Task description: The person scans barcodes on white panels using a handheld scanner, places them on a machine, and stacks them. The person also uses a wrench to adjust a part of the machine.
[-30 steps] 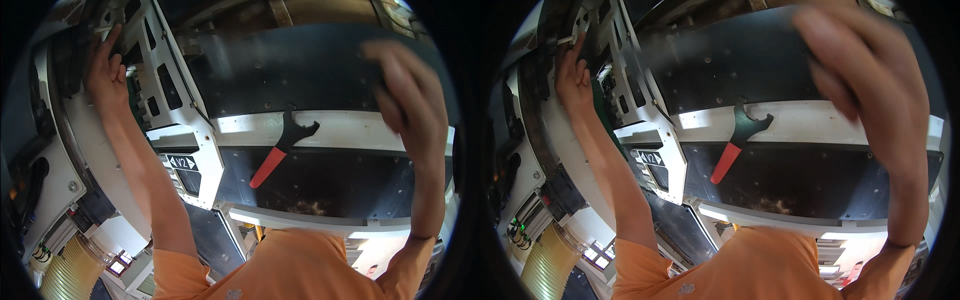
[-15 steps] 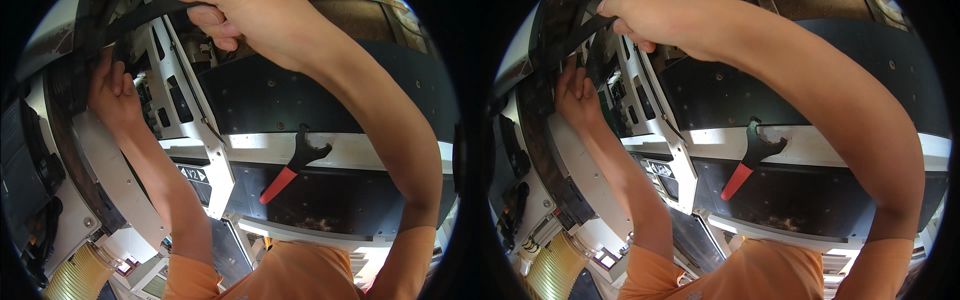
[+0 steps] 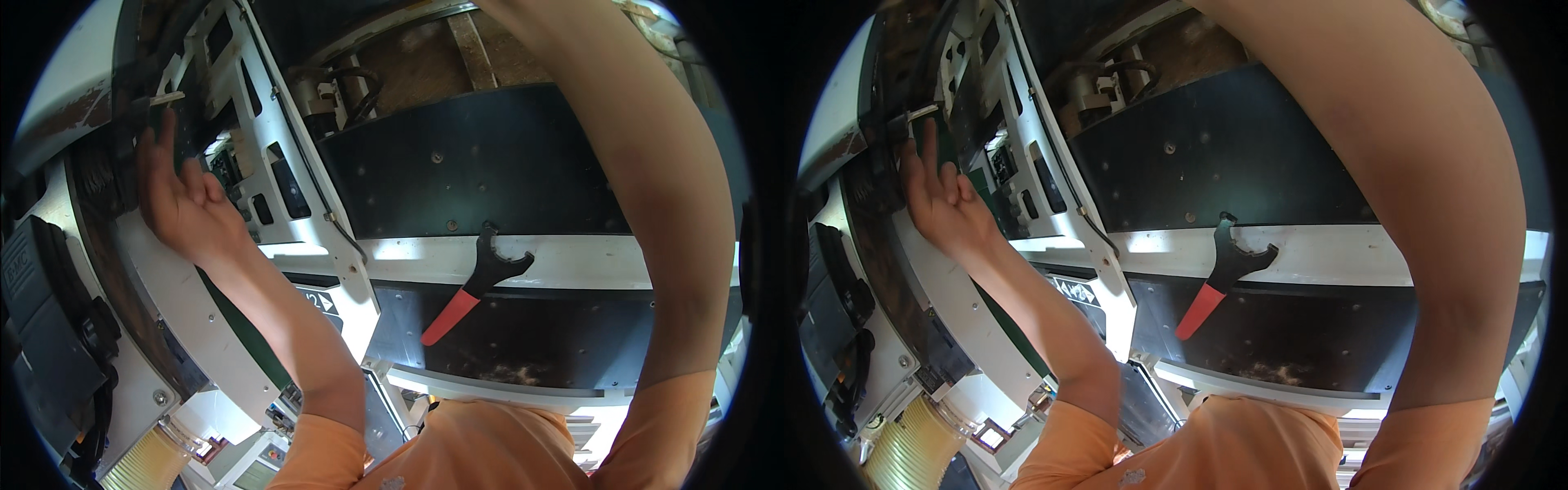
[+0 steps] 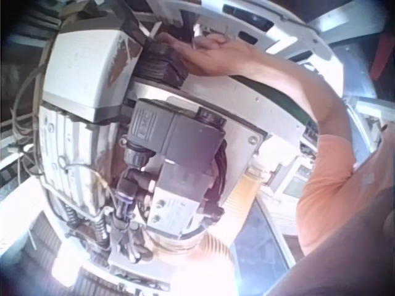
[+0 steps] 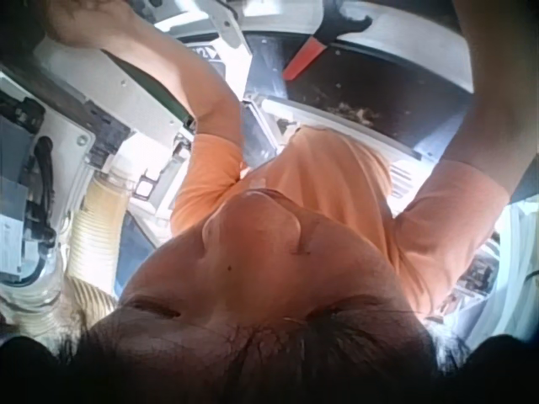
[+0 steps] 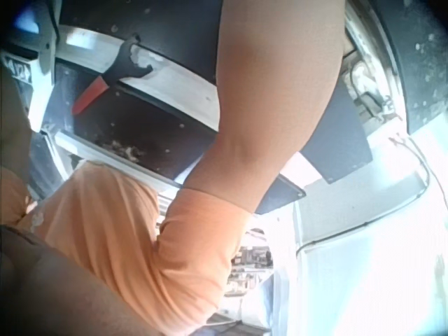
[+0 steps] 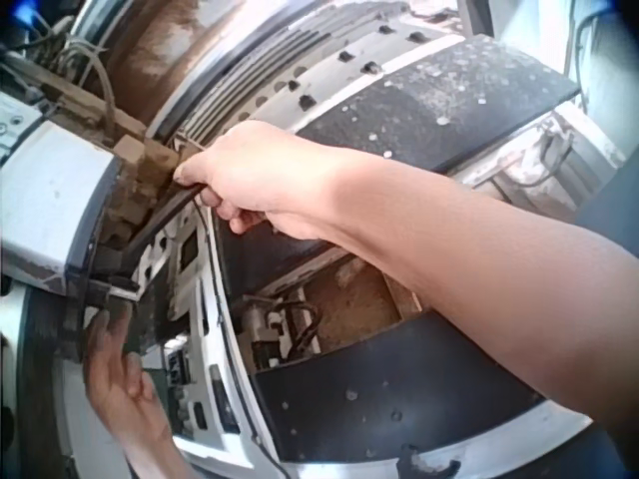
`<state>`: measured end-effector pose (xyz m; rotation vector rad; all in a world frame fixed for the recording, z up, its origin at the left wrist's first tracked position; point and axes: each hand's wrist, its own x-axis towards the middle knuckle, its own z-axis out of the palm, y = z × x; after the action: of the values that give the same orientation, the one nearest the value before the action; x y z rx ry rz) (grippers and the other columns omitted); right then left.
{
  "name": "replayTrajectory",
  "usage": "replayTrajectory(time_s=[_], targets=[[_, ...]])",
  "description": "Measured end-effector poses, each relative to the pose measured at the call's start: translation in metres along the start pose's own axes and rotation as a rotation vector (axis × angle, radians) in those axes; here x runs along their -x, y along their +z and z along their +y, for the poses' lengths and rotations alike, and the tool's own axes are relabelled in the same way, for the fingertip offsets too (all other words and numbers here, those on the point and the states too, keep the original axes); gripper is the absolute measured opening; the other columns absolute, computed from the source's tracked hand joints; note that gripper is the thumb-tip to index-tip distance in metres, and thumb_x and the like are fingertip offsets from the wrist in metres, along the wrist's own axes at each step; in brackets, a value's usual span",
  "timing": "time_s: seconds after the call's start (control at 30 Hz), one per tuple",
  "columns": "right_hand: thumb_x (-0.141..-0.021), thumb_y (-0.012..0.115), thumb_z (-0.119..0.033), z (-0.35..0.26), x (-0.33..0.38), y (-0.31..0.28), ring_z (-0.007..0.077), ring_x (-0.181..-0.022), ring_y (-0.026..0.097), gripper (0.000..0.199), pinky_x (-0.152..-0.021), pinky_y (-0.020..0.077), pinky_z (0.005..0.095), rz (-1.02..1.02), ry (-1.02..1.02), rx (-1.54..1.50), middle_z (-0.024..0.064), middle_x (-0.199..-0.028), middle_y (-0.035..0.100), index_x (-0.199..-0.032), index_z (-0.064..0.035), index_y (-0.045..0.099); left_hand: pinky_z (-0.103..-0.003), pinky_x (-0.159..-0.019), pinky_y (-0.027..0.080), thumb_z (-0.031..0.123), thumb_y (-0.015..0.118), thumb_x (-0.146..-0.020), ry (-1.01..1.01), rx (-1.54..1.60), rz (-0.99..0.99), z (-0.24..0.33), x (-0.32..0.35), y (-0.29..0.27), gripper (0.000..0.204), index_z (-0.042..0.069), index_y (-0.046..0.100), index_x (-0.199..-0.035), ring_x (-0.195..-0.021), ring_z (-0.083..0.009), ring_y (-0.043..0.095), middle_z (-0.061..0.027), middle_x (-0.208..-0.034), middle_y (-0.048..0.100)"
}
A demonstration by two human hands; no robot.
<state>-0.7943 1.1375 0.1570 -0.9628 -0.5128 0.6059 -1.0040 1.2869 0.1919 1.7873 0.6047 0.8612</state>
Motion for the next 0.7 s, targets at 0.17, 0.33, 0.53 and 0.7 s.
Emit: replayTrajectory(time_s=[0.17, 0.33, 0.53, 0.7], targets=[[-0.095, 0.066, -0.016, -0.016, -0.015, 0.002, 0.0157, -0.051, 0.047, 0.025, -0.048, 0.0387, 0.0311, -0.027, -0.067, 0.222, 0.0067, -0.068, 0.059, -0.080, 0.0039, 0.067, -0.017, -0.043, 0.029, 0.030, 0.062, -0.099, -0.058, 0.397, -0.575, -0.029, -0.068, -0.021, 0.043, 0.001, 0.058, -0.131, -0.056, -0.0034, 0.041, -0.0190, -0.123, 0.068], [-0.096, 0.060, -0.022, -0.041, 0.006, 0.002, 0.0186, -0.052, 0.050, 0.032, -0.051, 0.0431, 0.0341, -0.067, -0.015, 0.442, 0.0088, -0.066, 0.058, -0.079, 0.0051, 0.064, -0.027, -0.061, 0.047, 0.023, 0.065, -0.094, 0.299, -0.751, -0.271, -0.048, -0.103, -0.034, 0.022, 0.008, 0.068, -0.110, -0.071, -0.0200, 0.060, -0.0114, -0.124, 0.067], [-0.099, 0.049, -0.023, -0.064, 0.051, 0.002, 0.0252, -0.062, 0.057, 0.036, -0.063, 0.0485, 0.0393, -0.163, 0.057, 0.473, 0.0144, -0.070, 0.061, -0.081, 0.0059, 0.061, -0.037, -0.081, 0.055, 0.013, 0.061, -0.093, 0.034, -0.574, 0.061, -0.048, -0.069, -0.004, 0.013, 0.005, 0.067, -0.101, -0.100, -0.0314, 0.069, -0.0103, -0.115, 0.073], [-0.094, 0.055, -0.022, -0.029, 0.078, 0.028, 0.0300, -0.063, 0.067, 0.032, -0.062, 0.0532, 0.0368, -0.142, -0.266, 0.543, 0.0171, -0.066, 0.064, -0.091, 0.0045, 0.073, -0.027, -0.068, 0.052, 0.024, 0.060, -0.098, 0.190, -0.021, 0.280, -0.042, -0.060, 0.045, 0.029, 0.002, 0.069, -0.115, -0.083, -0.0184, 0.068, -0.0092, -0.093, 0.070]])
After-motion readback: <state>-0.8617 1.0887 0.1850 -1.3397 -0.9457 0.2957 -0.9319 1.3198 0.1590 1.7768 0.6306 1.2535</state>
